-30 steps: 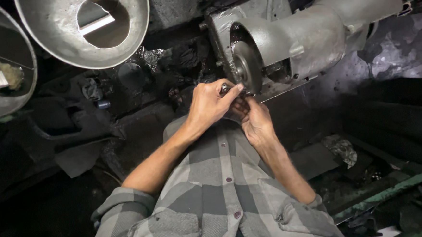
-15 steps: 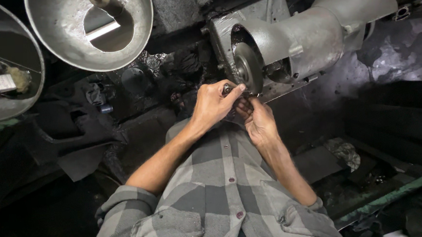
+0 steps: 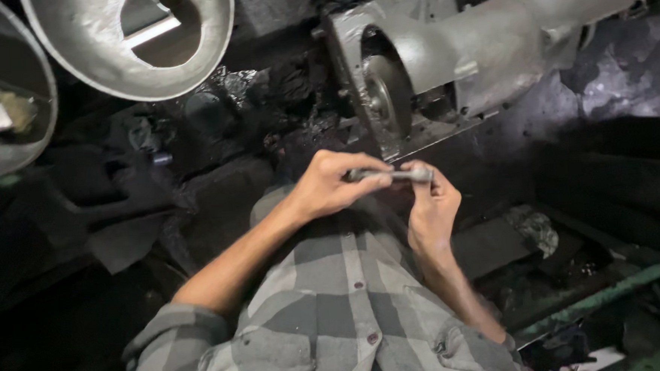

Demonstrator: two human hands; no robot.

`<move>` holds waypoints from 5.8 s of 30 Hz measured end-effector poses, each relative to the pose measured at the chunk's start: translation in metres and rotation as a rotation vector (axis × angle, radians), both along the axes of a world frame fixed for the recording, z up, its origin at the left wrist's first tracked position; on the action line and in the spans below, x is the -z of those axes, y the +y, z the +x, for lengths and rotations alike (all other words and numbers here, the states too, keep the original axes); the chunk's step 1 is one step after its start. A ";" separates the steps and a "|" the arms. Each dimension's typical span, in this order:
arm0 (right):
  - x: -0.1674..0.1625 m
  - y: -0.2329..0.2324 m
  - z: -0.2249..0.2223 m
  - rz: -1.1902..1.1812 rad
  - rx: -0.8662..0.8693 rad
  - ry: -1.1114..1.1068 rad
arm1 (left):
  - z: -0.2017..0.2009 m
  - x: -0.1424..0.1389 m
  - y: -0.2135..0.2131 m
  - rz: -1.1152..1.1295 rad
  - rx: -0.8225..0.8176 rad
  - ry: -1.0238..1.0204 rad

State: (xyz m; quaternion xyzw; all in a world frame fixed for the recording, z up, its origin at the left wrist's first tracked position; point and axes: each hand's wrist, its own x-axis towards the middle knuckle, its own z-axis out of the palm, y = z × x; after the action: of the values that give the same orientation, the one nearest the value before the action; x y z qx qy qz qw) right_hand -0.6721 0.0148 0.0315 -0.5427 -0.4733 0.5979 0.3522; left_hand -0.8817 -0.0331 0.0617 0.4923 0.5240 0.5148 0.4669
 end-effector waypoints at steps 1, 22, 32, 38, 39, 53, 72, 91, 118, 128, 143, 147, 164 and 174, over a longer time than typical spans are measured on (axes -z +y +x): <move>-0.002 -0.003 0.002 0.042 -0.014 -0.011 | -0.003 -0.001 -0.002 0.082 0.038 -0.011; 0.045 0.024 -0.033 -0.222 -0.116 0.097 | -0.014 0.030 -0.011 -0.313 -0.019 0.075; 0.044 0.025 -0.007 -0.023 -0.389 0.112 | -0.017 0.010 0.003 -0.286 -0.008 0.198; 0.057 0.026 -0.014 -0.033 -0.248 0.096 | -0.006 0.022 0.015 -0.321 0.004 -0.032; 0.057 0.028 -0.015 -0.038 -0.241 0.078 | -0.005 0.025 0.017 -0.345 0.000 -0.065; 0.060 0.031 -0.032 -0.117 -0.125 0.203 | 0.005 0.040 0.026 -0.319 -0.102 -0.008; 0.062 0.048 -0.006 -0.035 -0.045 0.301 | 0.032 0.078 0.040 -0.307 -0.001 0.010; -0.022 0.033 0.025 -0.353 -0.375 0.469 | 0.012 0.024 0.000 -0.303 0.197 -0.015; 0.100 0.043 -0.014 -0.253 0.025 0.650 | -0.012 0.067 0.001 -0.539 -0.144 -0.941; 0.132 0.042 -0.012 -0.281 0.160 0.770 | -0.004 0.061 0.011 -0.471 -0.186 -0.921; 0.128 0.053 0.012 -0.281 0.240 0.717 | 0.019 0.074 0.027 -0.479 -0.166 -1.000; 0.127 0.053 0.012 -0.285 0.208 0.732 | 0.017 0.072 0.024 -0.468 -0.176 -0.998; 0.118 0.046 -0.021 -0.245 0.132 0.659 | -0.007 0.069 0.002 -0.465 -0.216 -0.955; 0.126 0.050 0.000 -0.260 0.233 0.662 | 0.006 0.073 0.018 -0.460 -0.161 -0.960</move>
State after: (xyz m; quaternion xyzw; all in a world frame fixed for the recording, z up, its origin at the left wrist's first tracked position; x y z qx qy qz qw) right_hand -0.6719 0.0649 -0.0947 -0.4105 -0.1888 0.7520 0.4800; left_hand -0.8759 -0.0148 -0.0113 0.0447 0.3869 0.5880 0.7089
